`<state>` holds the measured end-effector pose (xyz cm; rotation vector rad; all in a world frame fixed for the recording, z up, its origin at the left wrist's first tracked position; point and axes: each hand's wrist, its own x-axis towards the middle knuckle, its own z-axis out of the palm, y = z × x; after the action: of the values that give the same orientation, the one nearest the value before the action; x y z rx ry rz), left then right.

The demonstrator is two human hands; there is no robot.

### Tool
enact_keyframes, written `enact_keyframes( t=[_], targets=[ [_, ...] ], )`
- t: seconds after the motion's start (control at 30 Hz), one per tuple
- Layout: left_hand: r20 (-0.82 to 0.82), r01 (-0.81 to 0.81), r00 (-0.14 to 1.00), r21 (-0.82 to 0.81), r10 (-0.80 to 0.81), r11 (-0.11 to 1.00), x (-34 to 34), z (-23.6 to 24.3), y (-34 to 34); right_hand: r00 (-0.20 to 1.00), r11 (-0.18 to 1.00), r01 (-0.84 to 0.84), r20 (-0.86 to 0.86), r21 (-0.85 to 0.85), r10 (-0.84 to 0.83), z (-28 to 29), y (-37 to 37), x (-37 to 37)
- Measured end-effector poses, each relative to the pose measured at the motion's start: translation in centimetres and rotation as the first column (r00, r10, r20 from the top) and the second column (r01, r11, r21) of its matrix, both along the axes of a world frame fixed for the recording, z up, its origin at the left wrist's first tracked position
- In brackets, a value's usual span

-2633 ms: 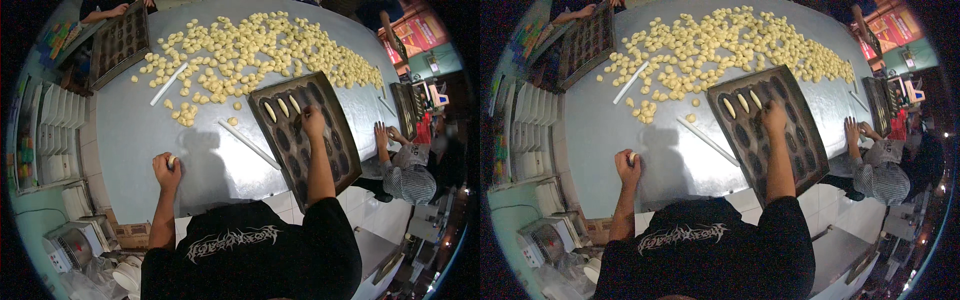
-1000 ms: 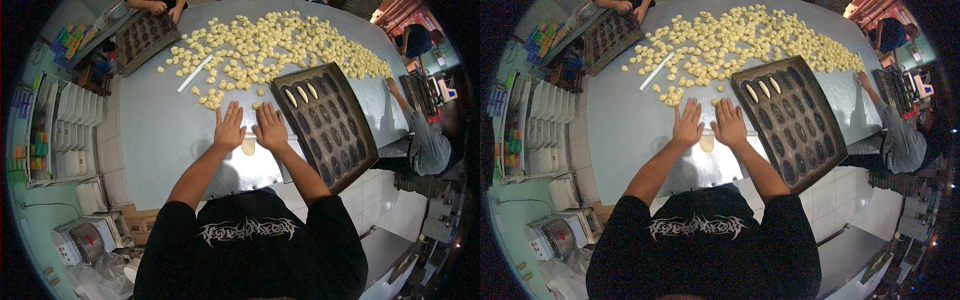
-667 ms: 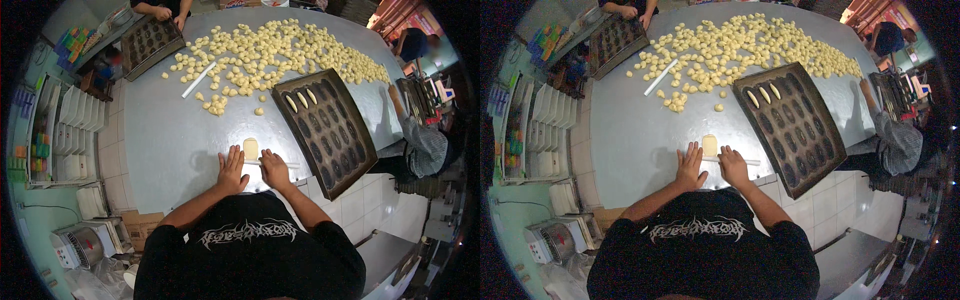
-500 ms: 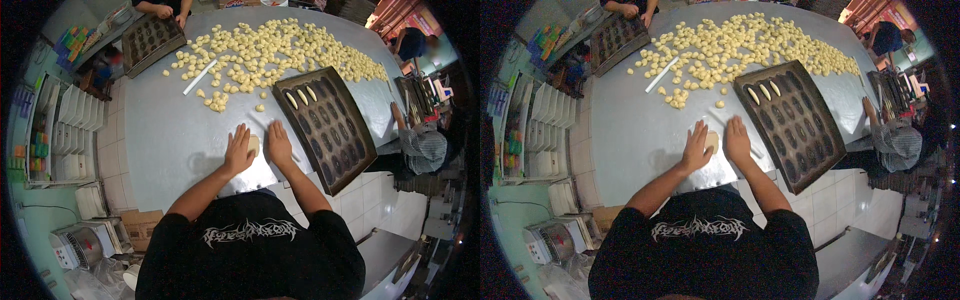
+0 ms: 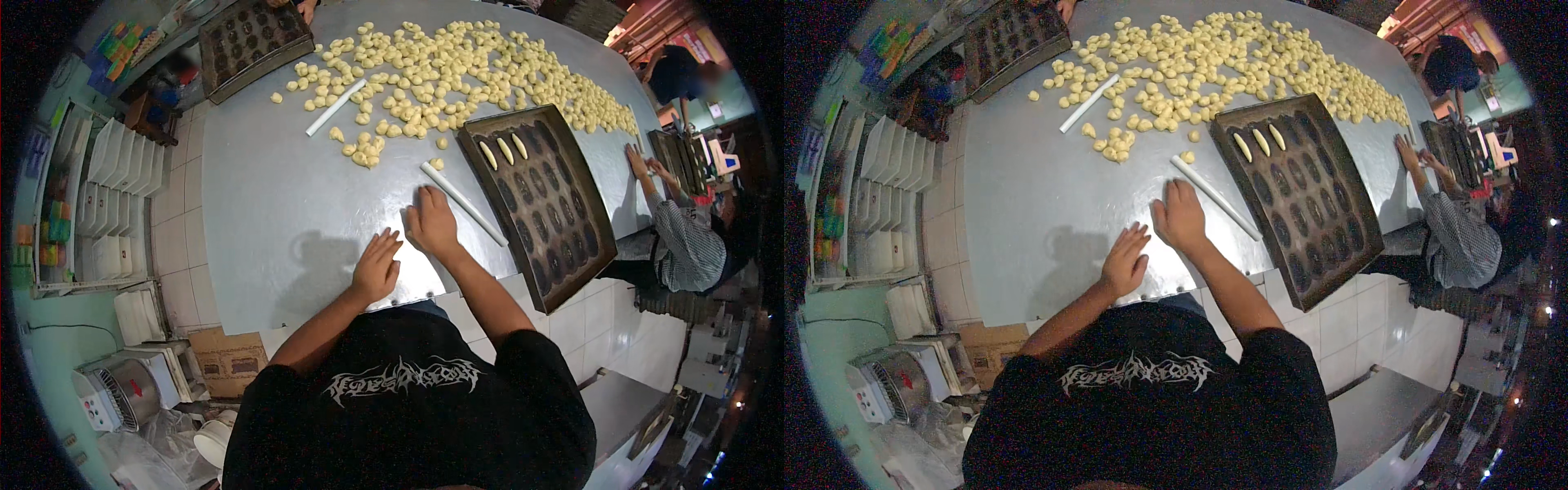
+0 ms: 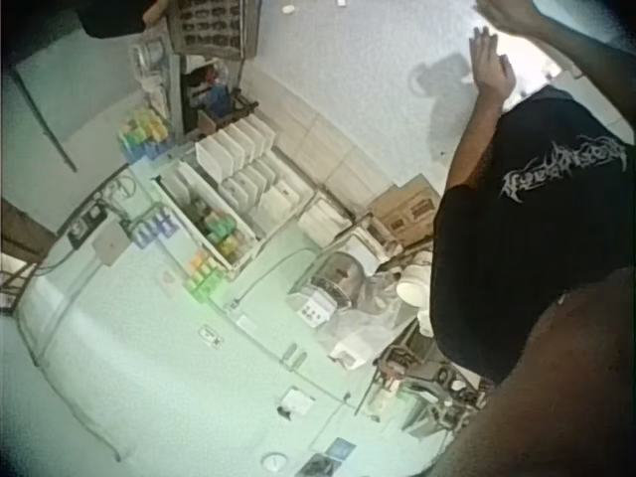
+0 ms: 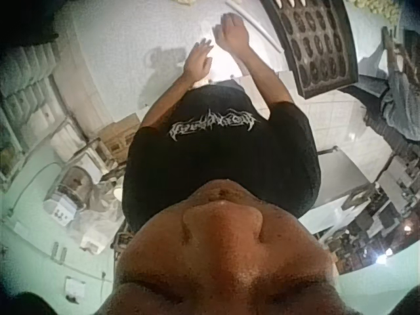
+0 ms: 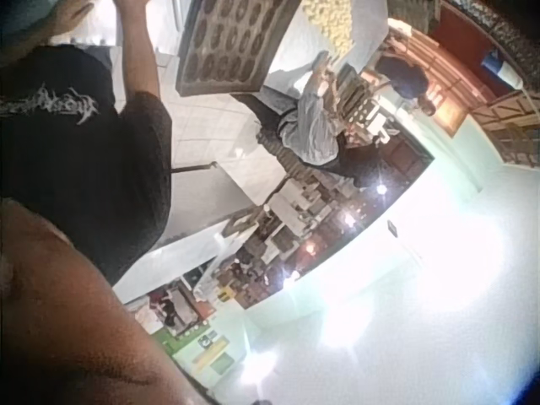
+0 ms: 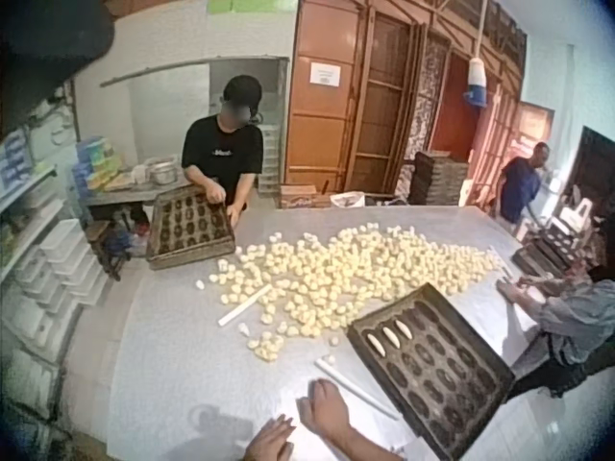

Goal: Shaping small pieces of dough into long rolls and arranging them on a baking tray.

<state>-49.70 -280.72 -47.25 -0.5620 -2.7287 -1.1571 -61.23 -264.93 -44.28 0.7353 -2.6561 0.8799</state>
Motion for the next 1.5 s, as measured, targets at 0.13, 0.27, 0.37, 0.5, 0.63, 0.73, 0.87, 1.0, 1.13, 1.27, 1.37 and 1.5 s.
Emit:
enact_keyframes(
  t=[0.13, 0.27, 0.37, 0.5, 0.63, 0.73, 0.87, 1.0, 1.13, 1.27, 1.37, 1.5],
  targets=[
    [-0.067, -0.285, 0.953, 0.135, 0.296, 0.949, -1.0, 0.0, -1.4, 0.992, 0.941, -0.12, 0.002, 0.316, 0.126, -1.5, -0.6, 2.3],
    [-0.169, -0.425, 0.879, 0.147, 0.446, 0.893, -2.3, 0.0, -2.9, 0.907, 0.878, -0.378, 0.306, 0.294, 0.289, -1.4, 1.8, 12.1],
    [-0.206, -0.446, 0.858, 0.154, 0.47, 0.882, -4.4, -0.2, -3.0, 0.922, 0.86, -0.336, 0.322, 0.385, 0.216, -1.1, 1.3, 11.2],
    [-0.205, -0.603, 0.769, 0.082, 0.605, 0.794, -9.4, -1.0, -2.9, 0.988, 0.941, -0.151, 0.085, 0.302, 0.131, -0.8, -2.1, 0.4],
    [-0.22, -0.639, 0.735, 0.09, 0.641, 0.764, -13.5, -0.5, -3.7, 0.996, 0.982, 0.001, -0.087, 0.191, 0.015, -0.7, -2.2, -8.3],
    [-0.252, -0.626, 0.743, 0.066, 0.62, 0.777, -14.6, -0.5, -4.5, 0.988, 0.988, -0.127, 0.097, 0.089, 0.118, 1.8, 0.7, -7.8],
    [-0.263, -0.611, 0.759, 0.03, 0.596, 0.791, -17.3, 0.2, -3.6, 0.966, 0.978, -0.208, 0.155, -0.007, 0.207, 1.3, 4.9, -4.4],
    [-0.24, -0.598, 0.766, 0.073, 0.596, 0.798, -18.6, -0.6, -3.4, 0.956, 0.973, -0.23, 0.184, -0.016, 0.229, 1.1, 6.6, -6.6],
    [-0.233, -0.645, 0.721, 0.117, 0.652, 0.755, -14.3, -2.0, -5.1, 0.964, 0.992, 0.102, -0.237, -0.072, -0.116, 5.9, 11.0, -13.6],
    [-0.079, -0.742, 0.636, 0.213, 0.768, 0.636, -9.9, -1.1, -2.7, 0.851, 0.643, 0.394, -0.003, -0.657, -0.524, 9.4, 19.1, -19.4],
    [-0.023, -0.725, 0.666, 0.212, 0.745, 0.655, -9.2, -1.2, -2.1, 0.852, 0.823, 0.495, -0.028, -0.279, -0.522, 2.2, 28.7, -23.6],
    [-0.129, -0.717, 0.677, 0.109, 0.725, 0.689, -8.4, -0.6, -2.3, 0.875, 0.828, 0.472, -0.043, 0.303, -0.483, -1.2, 30.4, -22.5]
  ],
)
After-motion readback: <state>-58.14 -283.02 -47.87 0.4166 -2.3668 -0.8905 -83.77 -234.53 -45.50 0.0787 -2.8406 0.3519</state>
